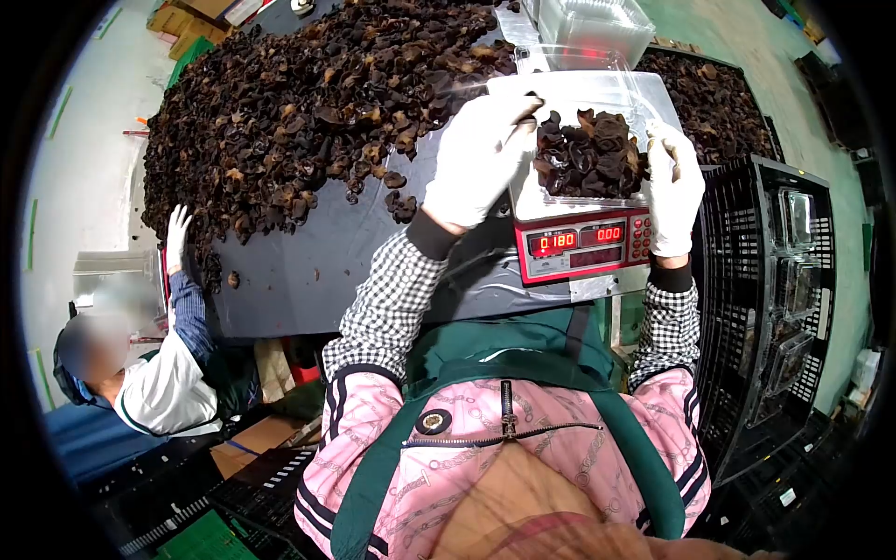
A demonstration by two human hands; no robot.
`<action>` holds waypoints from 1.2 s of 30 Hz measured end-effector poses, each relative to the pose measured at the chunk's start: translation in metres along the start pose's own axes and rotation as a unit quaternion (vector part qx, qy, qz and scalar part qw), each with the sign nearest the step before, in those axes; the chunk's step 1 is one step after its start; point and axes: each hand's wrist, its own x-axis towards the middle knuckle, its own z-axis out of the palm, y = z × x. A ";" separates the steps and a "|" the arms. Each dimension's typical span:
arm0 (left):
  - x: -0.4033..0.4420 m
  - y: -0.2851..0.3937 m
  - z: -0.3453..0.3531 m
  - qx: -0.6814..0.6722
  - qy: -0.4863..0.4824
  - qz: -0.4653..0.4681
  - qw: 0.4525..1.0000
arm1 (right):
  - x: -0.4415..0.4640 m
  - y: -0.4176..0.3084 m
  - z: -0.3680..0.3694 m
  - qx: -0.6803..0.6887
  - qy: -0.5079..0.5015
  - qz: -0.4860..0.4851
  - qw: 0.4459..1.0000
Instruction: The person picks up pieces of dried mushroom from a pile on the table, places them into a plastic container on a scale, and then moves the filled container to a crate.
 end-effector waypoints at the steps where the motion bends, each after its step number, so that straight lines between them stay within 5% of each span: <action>1: 0.006 0.005 0.008 0.021 -0.010 0.023 0.999 | -0.001 0.001 0.001 0.006 0.002 0.007 1.000; 5: 0.016 0.008 0.031 0.025 -0.066 0.026 0.997 | -0.004 -0.034 -0.015 -0.074 0.000 -0.084 0.994; 6: 0.015 0.006 0.031 0.021 -0.077 0.009 0.997 | -0.009 -0.052 -0.020 -0.028 -0.008 -0.046 0.999; 8: 0.010 -0.001 0.028 0.020 -0.103 -0.032 0.994 | -0.010 -0.083 -0.035 -0.051 -0.053 -0.174 0.982; 10: 0.004 -0.023 0.036 0.049 -0.078 0.052 0.994 | -0.010 -0.136 -0.046 -0.069 -0.154 -0.275 0.947; 11: 0.006 -0.019 0.030 0.056 -0.079 0.071 0.993 | -0.010 -0.182 -0.049 -0.085 -0.280 -0.143 0.946; 13: 0.001 -0.018 0.028 0.047 -0.070 0.080 0.993 | -0.028 -0.213 -0.043 -0.052 -0.327 -0.159 0.930; 16: 0.007 -0.009 0.015 0.070 -0.029 0.026 0.997 | -0.051 -0.233 -0.030 -0.031 -0.208 -0.305 0.929; 18: 0.009 -0.022 -0.003 0.114 0.060 0.089 0.988 | -0.053 -0.220 -0.007 -0.034 -0.106 -0.393 0.913; 20: 0.001 -0.026 -0.036 0.051 0.061 0.018 0.997 | -0.054 -0.218 -0.001 0.008 -0.115 -0.393 0.912; 22: -0.021 -0.065 -0.058 0.019 0.079 -0.093 0.992 | -0.058 -0.237 -0.003 0.067 -0.225 -0.291 0.927; 25: -0.059 -0.112 -0.068 0.106 0.046 -0.206 0.972 | -0.046 -0.251 0.002 0.111 -0.359 -0.191 0.907; 28: -0.083 -0.134 -0.051 0.235 -0.051 -0.152 0.959 | -0.046 -0.275 0.000 0.003 -0.414 -0.100 0.905; 33: -0.092 -0.162 -0.021 0.424 -0.006 -0.172 0.889 | -0.055 -0.267 0.013 -0.048 -0.418 -0.163 0.892; 36: -0.082 -0.164 -0.019 0.406 -0.089 -0.255 0.873 | -0.061 -0.266 0.010 -0.037 -0.417 -0.170 0.892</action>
